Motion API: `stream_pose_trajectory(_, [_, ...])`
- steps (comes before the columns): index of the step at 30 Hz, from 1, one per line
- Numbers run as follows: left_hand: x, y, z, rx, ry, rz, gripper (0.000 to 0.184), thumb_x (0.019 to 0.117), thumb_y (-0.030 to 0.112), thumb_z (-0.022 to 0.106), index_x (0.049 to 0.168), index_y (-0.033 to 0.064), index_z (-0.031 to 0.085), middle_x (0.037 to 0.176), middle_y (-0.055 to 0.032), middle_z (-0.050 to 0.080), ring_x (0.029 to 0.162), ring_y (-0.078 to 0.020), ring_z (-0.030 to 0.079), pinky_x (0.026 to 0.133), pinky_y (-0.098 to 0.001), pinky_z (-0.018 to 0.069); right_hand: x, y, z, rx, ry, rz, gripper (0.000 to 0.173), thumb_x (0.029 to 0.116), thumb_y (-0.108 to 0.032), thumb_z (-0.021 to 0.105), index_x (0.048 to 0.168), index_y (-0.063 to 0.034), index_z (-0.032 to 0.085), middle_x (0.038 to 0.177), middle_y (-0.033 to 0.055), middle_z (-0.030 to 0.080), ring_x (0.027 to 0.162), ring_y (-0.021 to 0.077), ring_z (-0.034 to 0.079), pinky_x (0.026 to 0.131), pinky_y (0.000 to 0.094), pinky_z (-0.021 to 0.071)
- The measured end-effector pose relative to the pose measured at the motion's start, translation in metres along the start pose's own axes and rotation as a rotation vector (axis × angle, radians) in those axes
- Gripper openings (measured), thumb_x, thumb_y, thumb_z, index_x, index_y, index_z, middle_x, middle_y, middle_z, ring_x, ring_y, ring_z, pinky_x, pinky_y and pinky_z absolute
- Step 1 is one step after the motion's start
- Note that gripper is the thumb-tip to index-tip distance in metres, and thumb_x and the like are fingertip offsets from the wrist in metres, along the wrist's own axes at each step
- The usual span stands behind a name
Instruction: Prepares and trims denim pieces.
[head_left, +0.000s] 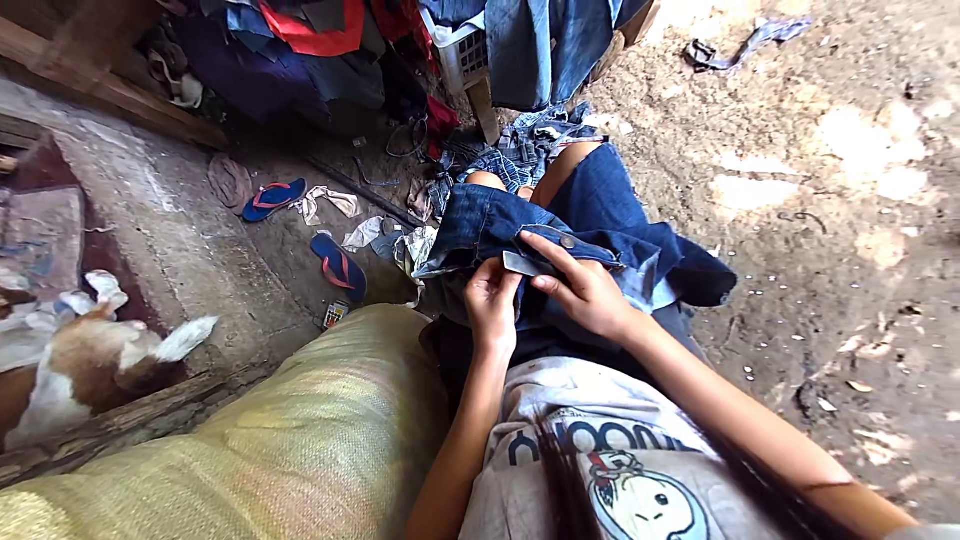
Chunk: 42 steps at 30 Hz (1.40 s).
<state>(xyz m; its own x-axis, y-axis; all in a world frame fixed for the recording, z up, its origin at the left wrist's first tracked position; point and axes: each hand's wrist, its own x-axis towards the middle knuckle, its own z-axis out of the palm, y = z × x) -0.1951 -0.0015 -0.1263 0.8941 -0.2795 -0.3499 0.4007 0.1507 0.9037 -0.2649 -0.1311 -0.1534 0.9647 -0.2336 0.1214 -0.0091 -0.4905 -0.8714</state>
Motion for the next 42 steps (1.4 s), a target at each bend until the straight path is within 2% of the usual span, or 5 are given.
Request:
stream_pose_trajectory(19, [0.001, -0.003, -0.019, 0.469, -0.065, 0.265, 0.017, 0.0917, -0.002, 0.066, 0.108, -0.0044, 0.068, 0.090, -0.0033, 0.072, 0.080, -0.0009, 0.067, 0.077, -0.0205, 0.0571, 0.001, 0.011, -0.006, -0.003, -0.029, -0.044, 0.047, 0.1034, -0.042, 0.052, 0.129, -0.0062, 0.070, 0.087, 0.0118, 0.074, 0.073, 0.0248, 0.070, 0.064, 0.0459, 0.0547])
stream_pose_trajectory(25, [0.000, 0.002, -0.015, 0.901, -0.034, 0.486, 0.003, 0.0862, -0.001, 0.071, 0.086, -0.0026, 0.073, 0.086, -0.0104, 0.071, 0.075, -0.0088, 0.067, 0.072, -0.0241, 0.0561, 0.006, 0.003, -0.005, -0.146, 0.020, -0.096, 0.046, 0.1025, -0.041, 0.052, 0.124, -0.0048, 0.071, 0.070, 0.0091, 0.067, 0.055, 0.0254, 0.062, 0.050, 0.0441, 0.0489])
stream_pose_trajectory(31, [0.004, 0.000, -0.018, 0.439, -0.016, 0.192, 0.012, 0.0885, -0.006, 0.065, 0.099, -0.0025, 0.070, 0.083, 0.0008, 0.070, 0.074, 0.0016, 0.064, 0.073, -0.0196, 0.0562, 0.000, -0.005, -0.004, -0.109, -0.104, -0.048, 0.053, 0.1047, -0.039, 0.052, 0.152, -0.0149, 0.049, 0.101, 0.0105, 0.075, 0.067, 0.0294, 0.069, 0.055, 0.0525, 0.0540])
stream_pose_trajectory(37, [-0.001, 0.001, -0.015, 0.155, -0.036, 0.076, 0.016, 0.0902, -0.007, 0.060, 0.092, 0.0055, 0.070, 0.080, 0.0079, 0.068, 0.078, 0.0007, 0.065, 0.078, -0.0220, 0.0564, -0.005, -0.001, -0.004, -0.131, -0.072, -0.053, 0.060, 0.1045, -0.041, 0.051, 0.156, -0.0120, 0.042, 0.070, 0.0080, 0.065, 0.053, 0.0272, 0.060, 0.048, 0.0483, 0.0489])
stream_pose_trajectory(42, [-0.007, 0.002, -0.012, 0.042, -0.012, -0.027, 0.020, 0.0869, -0.012, 0.061, 0.090, 0.0058, 0.071, 0.080, 0.0047, 0.071, 0.077, -0.0020, 0.067, 0.076, -0.0237, 0.0582, 0.002, -0.011, -0.003, -0.068, -0.045, -0.109, 0.056, 0.1026, -0.035, 0.058, 0.152, -0.0104, 0.047, 0.123, 0.0080, 0.071, 0.090, 0.0211, 0.071, 0.075, 0.0436, 0.0575])
